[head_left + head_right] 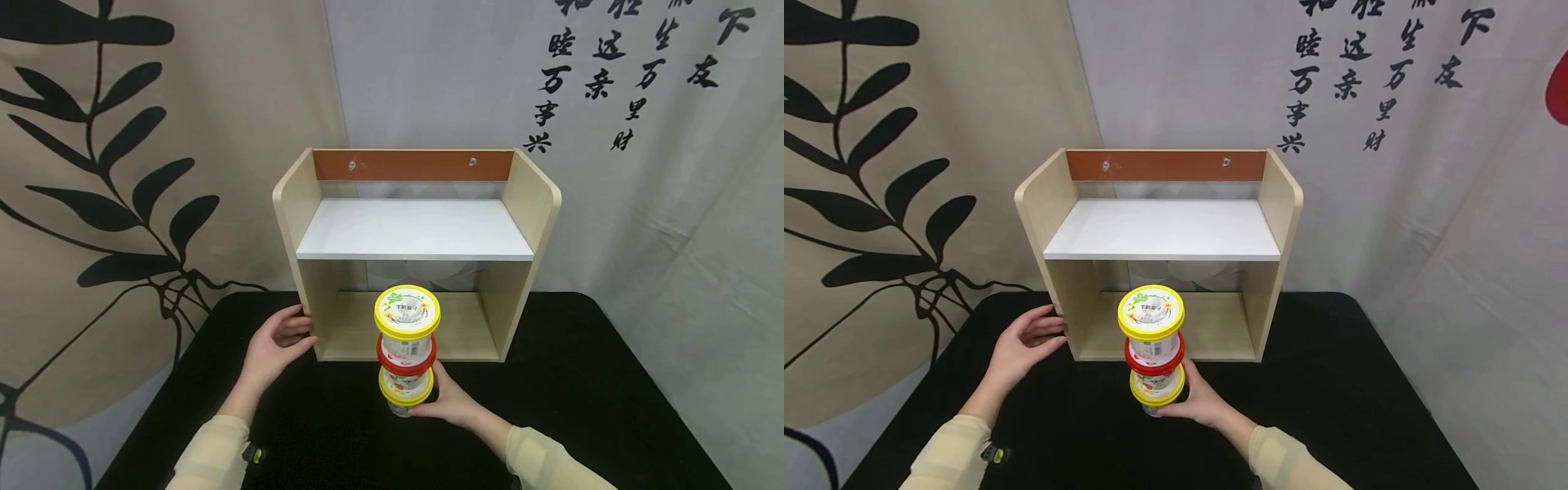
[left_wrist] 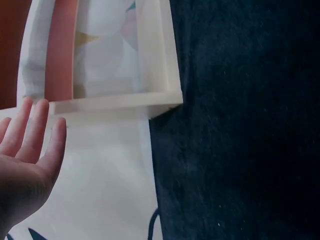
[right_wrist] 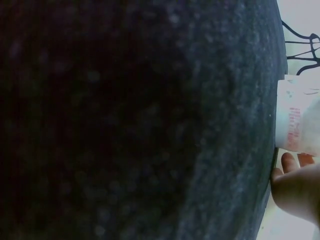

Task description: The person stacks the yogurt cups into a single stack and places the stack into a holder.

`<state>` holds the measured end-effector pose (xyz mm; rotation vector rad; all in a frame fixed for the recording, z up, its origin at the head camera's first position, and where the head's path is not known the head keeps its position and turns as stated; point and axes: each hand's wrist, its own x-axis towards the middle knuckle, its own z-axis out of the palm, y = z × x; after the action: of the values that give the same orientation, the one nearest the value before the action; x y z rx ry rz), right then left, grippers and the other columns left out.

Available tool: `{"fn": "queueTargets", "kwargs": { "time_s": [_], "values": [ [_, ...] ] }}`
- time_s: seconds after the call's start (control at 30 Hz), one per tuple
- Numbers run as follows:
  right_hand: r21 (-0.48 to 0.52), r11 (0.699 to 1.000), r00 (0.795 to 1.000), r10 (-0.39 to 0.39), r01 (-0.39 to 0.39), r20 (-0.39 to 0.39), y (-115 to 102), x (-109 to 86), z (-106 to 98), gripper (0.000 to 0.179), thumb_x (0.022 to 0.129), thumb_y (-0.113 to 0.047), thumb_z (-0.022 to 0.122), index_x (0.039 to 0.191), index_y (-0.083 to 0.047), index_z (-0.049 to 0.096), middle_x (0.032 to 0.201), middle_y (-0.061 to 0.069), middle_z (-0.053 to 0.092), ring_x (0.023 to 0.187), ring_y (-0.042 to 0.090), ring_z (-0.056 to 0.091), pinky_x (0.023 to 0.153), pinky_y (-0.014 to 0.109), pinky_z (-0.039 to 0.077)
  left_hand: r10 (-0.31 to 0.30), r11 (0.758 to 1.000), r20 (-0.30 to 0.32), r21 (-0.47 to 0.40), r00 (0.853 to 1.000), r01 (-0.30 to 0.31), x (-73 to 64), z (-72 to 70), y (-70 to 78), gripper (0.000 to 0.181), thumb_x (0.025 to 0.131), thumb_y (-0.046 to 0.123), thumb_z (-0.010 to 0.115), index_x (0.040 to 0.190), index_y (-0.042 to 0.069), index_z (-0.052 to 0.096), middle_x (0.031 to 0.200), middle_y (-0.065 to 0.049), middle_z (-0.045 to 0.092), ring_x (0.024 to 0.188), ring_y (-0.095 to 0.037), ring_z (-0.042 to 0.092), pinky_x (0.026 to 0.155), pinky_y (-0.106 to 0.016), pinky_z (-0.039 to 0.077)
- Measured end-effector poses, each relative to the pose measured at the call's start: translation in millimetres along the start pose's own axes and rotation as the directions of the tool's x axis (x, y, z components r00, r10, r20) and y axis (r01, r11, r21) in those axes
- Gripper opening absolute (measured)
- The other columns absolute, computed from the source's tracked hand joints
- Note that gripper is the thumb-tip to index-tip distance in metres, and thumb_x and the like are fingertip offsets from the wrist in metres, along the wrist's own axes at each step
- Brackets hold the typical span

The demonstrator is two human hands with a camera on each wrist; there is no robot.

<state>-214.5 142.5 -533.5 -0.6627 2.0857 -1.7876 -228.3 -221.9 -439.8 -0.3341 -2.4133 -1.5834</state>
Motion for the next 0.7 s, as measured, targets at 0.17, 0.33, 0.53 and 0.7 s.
{"fn": "queueTargets", "kwargs": {
  "time_s": [0.17,0.33,0.53,0.7],
  "values": [
    [-0.005,1.0,1.0,-0.001,0.001,-0.01,-1,0.2,1,0.094,0.078,-0.008,0.08,0.151,-0.015,0.021,0.148,0.013,0.039,0.138,0.038,0.035,0.113,0.066,0.019,-0.016,0.999,-0.066,0.038,0.998,0.019,0.6,-5.0,-3.6,0.061,0.087,0.023,0.078,0.139,0.008,0.051,0.12,-0.009,0.067,0.108,-0.023,0.064,0.088,-0.02,0.052],
    [0.012,1.0,1.0,-0.015,0.015,-0.008,-2,1.1,3,0.094,0.078,-0.005,0.079,0.151,-0.014,0.021,0.148,0.014,0.04,0.137,0.039,0.036,0.112,0.065,0.021,-0.032,0.998,-0.131,0.053,0.991,0.039,4.3,-8.0,-6.0,0.061,0.087,0.023,0.078,0.139,0.009,0.051,0.12,-0.01,0.066,0.107,-0.023,0.063,0.084,-0.012,0.049],
    [0.019,1.0,1.0,-0.019,0.019,-0.001,-1,2.1,3,0.094,0.078,-0.005,0.079,0.151,-0.014,0.02,0.147,0.013,0.04,0.136,0.038,0.038,0.112,0.063,0.023,-0.031,0.998,-0.132,0.041,0.991,0.036,11.4,-9.2,-6.5,0.067,0.087,0.022,0.078,0.143,0.008,0.046,0.13,-0.013,0.06,0.113,-0.027,0.06,0.086,-0.016,0.05],
    [0.028,0.999,0.999,-0.033,0.033,0.009,1,3.1,2,0.095,0.078,-0.004,0.079,0.151,-0.015,0.019,0.148,0.013,0.04,0.136,0.037,0.038,0.113,0.063,0.023,-0.014,1.0,-0.109,0.012,0.994,0.016,18.7,-7.7,-5.7,0.071,0.087,0.018,0.078,0.147,0.006,0.042,0.136,-0.017,0.057,0.118,-0.031,0.057,0.095,-0.035,0.052]
  ]
}}
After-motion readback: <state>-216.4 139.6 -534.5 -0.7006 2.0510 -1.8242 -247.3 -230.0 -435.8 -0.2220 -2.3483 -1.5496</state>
